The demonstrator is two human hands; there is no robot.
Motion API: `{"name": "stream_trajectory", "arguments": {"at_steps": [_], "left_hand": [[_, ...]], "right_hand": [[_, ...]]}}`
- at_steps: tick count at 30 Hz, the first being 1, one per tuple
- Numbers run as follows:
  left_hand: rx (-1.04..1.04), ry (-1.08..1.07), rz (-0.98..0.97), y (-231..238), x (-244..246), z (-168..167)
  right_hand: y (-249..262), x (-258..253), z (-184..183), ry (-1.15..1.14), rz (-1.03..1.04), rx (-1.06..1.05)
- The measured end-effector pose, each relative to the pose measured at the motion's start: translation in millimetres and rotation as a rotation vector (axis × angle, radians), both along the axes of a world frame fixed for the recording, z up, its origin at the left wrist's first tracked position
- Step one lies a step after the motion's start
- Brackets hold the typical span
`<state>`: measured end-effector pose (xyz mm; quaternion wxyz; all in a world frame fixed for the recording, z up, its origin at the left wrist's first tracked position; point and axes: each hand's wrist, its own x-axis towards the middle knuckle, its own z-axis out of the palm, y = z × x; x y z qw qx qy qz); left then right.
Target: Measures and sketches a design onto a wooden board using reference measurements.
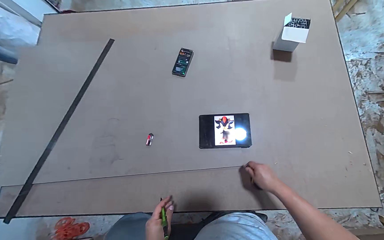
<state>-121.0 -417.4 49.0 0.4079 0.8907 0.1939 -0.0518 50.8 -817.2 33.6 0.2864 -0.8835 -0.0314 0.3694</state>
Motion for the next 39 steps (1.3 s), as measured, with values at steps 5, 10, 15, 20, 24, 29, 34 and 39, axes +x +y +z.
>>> {"name": "stream_trajectory", "arguments": {"at_steps": [5,10,15,20,24,29,34,39], "left_hand": [[-0.092,0.037,-0.091,-9.9,43.8,-14.9],[-0.099,0.148,-0.236,-44.9,122.3,-35.7],[-0.121,0.249,-0.293,-69.4,181.0,-49.6],[-0.151,0.285,-0.267,-76.4,205.5,-53.3],[-0.21,0.217,-0.252,-72.9,204.1,-61.6],[-0.208,0.119,-0.236,-70.0,199.5,-68.1],[-0.188,0.064,-0.158,-61.2,200.3,-71.6],[-0.182,0.057,-0.061,-38.6,193.5,-70.0]], "right_hand": [[-25.5,36.9,-19.8,-0.202,-0.422,-0.037],[-29.3,59.0,-41.3,-0.215,-0.661,0.063],[-19.7,65.2,-56.4,-0.171,-0.737,0.158],[-22.0,67.1,-61.1,-0.155,-0.827,0.207],[-21.0,68.8,-58.9,-0.124,-0.91,0.303],[-15.2,68.6,-56.3,-0.092,-0.956,0.377],[9.8,71.4,-51.0,-0.072,-0.916,0.432],[35.4,87.3,-57.5,-0.121,-0.795,0.45]]}}
